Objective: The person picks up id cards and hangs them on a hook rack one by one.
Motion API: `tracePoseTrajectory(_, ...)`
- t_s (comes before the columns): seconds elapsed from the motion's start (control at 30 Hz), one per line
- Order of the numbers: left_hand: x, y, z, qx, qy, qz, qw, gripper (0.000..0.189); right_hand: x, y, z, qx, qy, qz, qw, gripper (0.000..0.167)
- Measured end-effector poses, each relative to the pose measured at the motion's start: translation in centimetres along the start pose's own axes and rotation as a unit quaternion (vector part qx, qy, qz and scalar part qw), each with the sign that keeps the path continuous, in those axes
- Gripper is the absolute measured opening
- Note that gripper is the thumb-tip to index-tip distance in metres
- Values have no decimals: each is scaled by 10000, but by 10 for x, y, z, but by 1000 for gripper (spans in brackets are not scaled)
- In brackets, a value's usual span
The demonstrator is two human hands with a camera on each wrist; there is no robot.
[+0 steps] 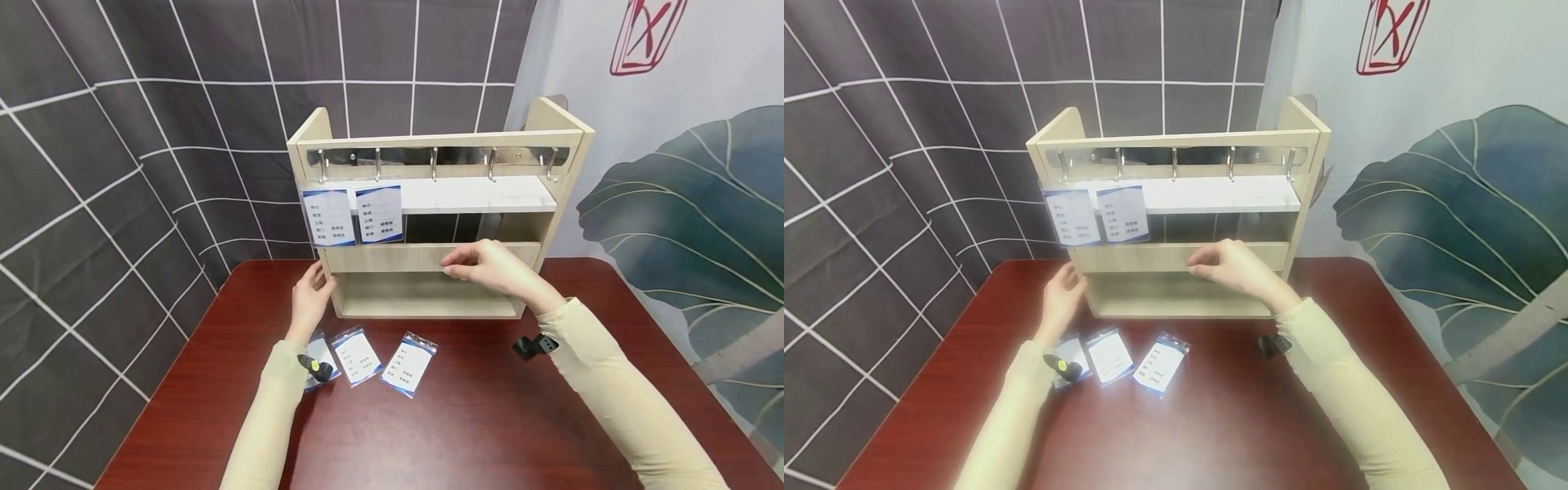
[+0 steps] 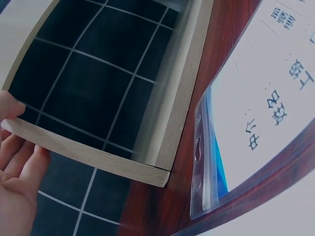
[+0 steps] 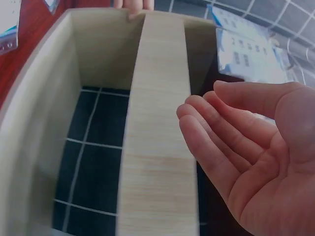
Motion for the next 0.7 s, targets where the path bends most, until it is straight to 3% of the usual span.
tracePoseTrajectory(0.33, 1, 3, 1, -106, 12, 39, 9999, 51, 22, 7, -39, 691, -698, 120, 9951, 24)
tracePoseTrajectory(0.7, -2, 1, 0, -48, 33, 27, 10000, 51, 56, 14, -58, 823, -786, 161, 9934, 25)
Point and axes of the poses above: each hand's wrist, its own y-axis away from the middle knuckle, its own x-axis out of the palm, z = x × y, the point moved 3 cm from there along -y, towards the middle knuckle, and after that the axes turned 6 degrees about -z, right-handed, at the moved point
